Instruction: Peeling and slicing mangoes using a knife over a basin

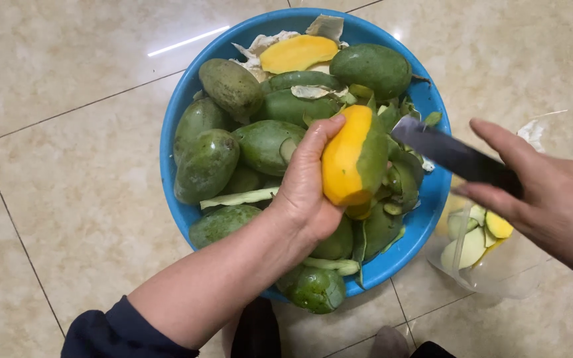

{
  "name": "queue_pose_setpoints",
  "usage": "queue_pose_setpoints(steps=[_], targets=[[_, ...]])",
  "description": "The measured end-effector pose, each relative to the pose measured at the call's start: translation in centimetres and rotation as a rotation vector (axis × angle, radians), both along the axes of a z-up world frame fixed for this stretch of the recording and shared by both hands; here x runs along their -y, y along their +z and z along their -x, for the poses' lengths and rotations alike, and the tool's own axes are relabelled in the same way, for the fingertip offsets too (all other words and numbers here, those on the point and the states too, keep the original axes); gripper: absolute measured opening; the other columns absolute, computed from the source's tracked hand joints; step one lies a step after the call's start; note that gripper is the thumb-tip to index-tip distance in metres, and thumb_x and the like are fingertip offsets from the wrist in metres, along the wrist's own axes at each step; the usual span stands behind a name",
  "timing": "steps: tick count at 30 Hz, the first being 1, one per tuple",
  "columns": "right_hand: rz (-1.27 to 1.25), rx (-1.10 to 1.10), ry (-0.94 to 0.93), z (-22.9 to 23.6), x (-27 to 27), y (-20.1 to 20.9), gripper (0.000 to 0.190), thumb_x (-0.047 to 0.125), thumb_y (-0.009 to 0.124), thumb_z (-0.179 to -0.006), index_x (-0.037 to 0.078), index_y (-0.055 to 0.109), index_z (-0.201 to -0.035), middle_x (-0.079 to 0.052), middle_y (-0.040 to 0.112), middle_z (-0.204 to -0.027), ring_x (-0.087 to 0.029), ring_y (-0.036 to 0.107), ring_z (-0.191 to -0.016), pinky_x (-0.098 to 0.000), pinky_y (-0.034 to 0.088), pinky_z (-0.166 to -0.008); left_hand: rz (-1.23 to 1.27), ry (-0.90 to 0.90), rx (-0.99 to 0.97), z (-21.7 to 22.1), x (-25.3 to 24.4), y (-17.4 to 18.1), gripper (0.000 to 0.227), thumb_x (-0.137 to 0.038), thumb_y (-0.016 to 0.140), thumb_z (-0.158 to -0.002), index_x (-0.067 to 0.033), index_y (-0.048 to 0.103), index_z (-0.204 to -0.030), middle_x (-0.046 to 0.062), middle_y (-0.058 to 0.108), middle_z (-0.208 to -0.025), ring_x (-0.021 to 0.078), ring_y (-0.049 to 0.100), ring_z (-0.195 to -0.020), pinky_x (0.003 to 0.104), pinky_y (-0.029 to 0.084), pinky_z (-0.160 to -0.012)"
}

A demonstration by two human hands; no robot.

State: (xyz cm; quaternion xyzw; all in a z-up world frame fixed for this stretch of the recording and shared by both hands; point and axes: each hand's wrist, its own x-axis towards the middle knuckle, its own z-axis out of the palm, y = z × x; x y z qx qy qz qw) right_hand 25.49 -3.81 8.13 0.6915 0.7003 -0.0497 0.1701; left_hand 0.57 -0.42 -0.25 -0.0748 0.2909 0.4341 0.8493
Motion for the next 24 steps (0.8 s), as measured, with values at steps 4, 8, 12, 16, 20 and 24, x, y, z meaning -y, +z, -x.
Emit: queue_pose_setpoints(steps=[4,8,12,16,20,24], targets=[[-0.015,-0.256,-0.068,1.1,1.9,1.1,0.092,0.035,0.082,-0.073,0.017,0.056,-0.16,-0.013,0.081,-0.082,-0.026,0.075,-0.046,-0.0374,0.059,-0.039,-0.049,0.009,-0.015,-0.1,-0.3,0.5,0.048,-0.036,0.065,-0.092,-0.0037,0.058,-0.126,0.013,0.069,-0.097,0.0241,0.069,-0.074,0.034,0.059,-0.059],[0.039,-0.564,-0.157,0.5,2.9,0.5,0.107,0.02,0.09,-0.057,0.02,0.054,-0.158,-0.008,0.08,-0.075,-0.025,0.071,-0.047,-0.0371,0.053,-0.045,0.008,0.062,-0.016,0.0,-0.4,0.6,0.041,-0.033,0.067,-0.09,-0.0085,0.063,-0.122,0.008,0.069,-0.102,0.0173,0.065,-0.082,0.032,0.057,-0.07],[0.043,-0.5,0.147,2.4,3.6,-0.2,0.104,0.048,0.089,-0.057,0.026,0.054,-0.152,0.0,0.083,-0.11,-0.019,0.08,-0.057,-0.0356,0.06,-0.051,0.018,-0.024,0.01,-0.6,-0.2,0.5,0.047,-0.039,0.065,-0.09,-0.0088,0.057,-0.126,0.012,0.066,-0.103,0.0266,0.067,-0.082,0.039,0.058,-0.062],[-0.063,-0.55,0.301,4.2,2.8,-0.1,0.091,0.045,0.083,-0.067,0.019,0.056,-0.15,0.0,0.081,-0.111,-0.016,0.073,-0.056,-0.0323,0.056,-0.049,0.009,-0.016,0.078,-0.6,-0.2,0.2,0.043,-0.038,0.067,-0.089,-0.0085,0.059,-0.12,0.01,0.065,-0.098,0.0201,0.062,-0.078,0.037,0.056,-0.063],[-0.06,-0.536,0.285,4.7,2.6,0.1,0.089,0.043,0.083,-0.068,0.02,0.056,-0.15,-0.003,0.082,-0.104,-0.018,0.073,-0.055,-0.0341,0.056,-0.048,0.026,-0.022,0.068,-0.7,-0.2,0.1,0.042,-0.039,0.066,-0.09,-0.0098,0.06,-0.121,0.009,0.065,-0.098,0.0205,0.062,-0.08,0.039,0.056,-0.064],[-0.192,-0.379,0.399,5.0,2.0,-0.8,0.087,0.047,0.079,-0.076,0.013,0.056,-0.153,-0.009,0.08,-0.115,-0.021,0.075,-0.064,-0.0358,0.057,-0.048,0.077,0.029,0.039,-1.3,-0.4,-0.6,0.04,-0.034,0.066,-0.091,-0.008,0.062,-0.121,0.007,0.066,-0.104,0.0166,0.061,-0.086,0.032,0.053,-0.077]])
